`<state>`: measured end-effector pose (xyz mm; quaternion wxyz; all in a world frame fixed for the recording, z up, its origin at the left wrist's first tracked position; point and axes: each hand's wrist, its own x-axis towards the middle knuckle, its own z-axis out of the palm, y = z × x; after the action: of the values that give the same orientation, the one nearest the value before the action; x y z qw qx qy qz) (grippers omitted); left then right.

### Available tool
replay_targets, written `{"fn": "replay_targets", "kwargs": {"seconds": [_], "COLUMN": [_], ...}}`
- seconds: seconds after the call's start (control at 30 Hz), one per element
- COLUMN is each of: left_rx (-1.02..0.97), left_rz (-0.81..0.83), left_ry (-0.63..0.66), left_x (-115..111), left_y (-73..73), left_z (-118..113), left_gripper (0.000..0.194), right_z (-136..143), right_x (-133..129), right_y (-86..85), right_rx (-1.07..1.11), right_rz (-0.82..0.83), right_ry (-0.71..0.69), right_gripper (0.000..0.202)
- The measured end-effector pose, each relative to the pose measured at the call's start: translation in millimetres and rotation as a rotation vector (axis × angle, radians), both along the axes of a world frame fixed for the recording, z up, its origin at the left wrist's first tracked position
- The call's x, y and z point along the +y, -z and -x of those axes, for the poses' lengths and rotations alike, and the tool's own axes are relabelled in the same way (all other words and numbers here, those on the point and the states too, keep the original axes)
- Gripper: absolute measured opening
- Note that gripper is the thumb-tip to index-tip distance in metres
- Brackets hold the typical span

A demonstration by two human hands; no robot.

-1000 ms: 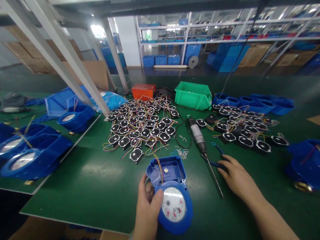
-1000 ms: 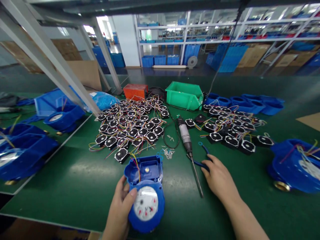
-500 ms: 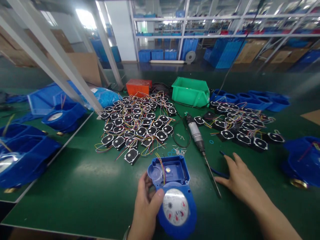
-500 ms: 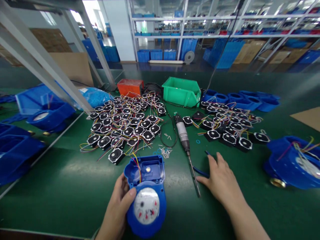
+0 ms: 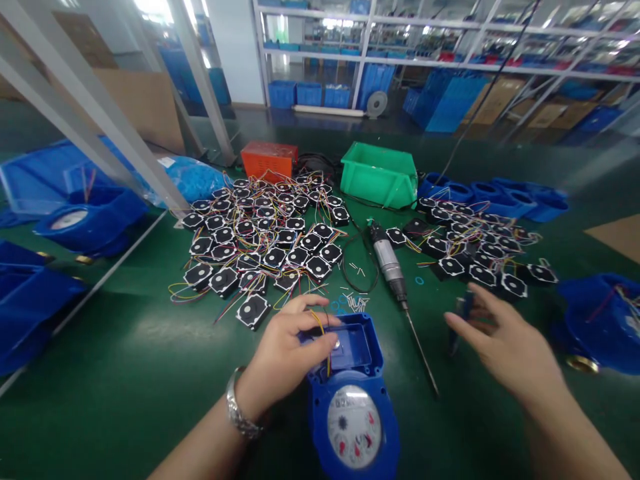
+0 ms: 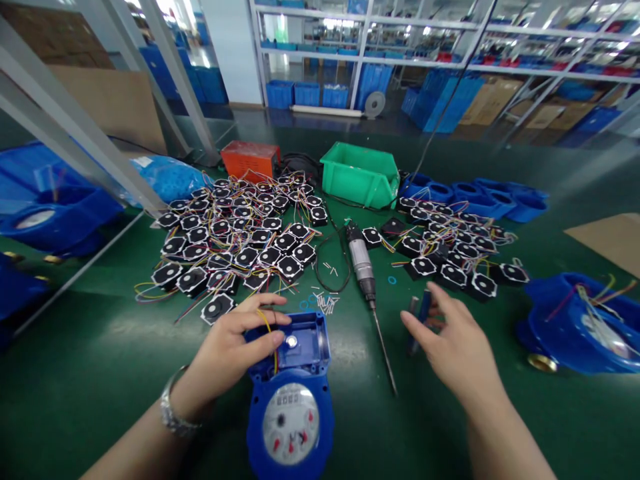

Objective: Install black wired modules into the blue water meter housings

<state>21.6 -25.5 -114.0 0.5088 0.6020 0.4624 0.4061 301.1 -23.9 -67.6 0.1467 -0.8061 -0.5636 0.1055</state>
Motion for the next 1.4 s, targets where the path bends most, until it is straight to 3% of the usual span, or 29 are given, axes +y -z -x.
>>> {"fn": "replay_targets", "kwargs": {"seconds": [0.07, 0.13, 0.23, 0.33, 0.5, 1.4], "left_rx": [-0.089, -0.165, -0.207, -0.218, -0.231, -0.224], "left_rz": [-0.007, -0.023, -0.053, -0.081, -0.119, -0.138], "left_ry": [0.0, -0.044, -0.107, -0.083, -0.073, -0.102], "left_x": [-2, -4, -7, -7, -6, -5], "left_y": [5.0, 10.3, 15.6, 17.7, 20.6, 20.9], "left_z": [0, -1, -3, -3, 0, -2], "left_gripper": [0.01, 0.013, 0.013, 0.014, 0.011, 0.012], "right_z": [17, 41, 78, 101, 106, 103], "right_x": [-8, -14, -16, -10, -2, 8], "right_y": [-19.1, -30.6, -29.4, -15.6, -1.7, -1.2], "right_rx": [0.314, 0.671, 0.95, 0.975, 0.974, 1.099], "right_rz": [-0.209, -0.375, -0.256, -0.121, -0.096, 0.028], "right_ry": [-0.057, -0.226, -0.43, -0.536, -0.662, -0.716], "right_gripper": [0.069, 0.061, 0.055, 0.052, 0.05, 0.049]}}
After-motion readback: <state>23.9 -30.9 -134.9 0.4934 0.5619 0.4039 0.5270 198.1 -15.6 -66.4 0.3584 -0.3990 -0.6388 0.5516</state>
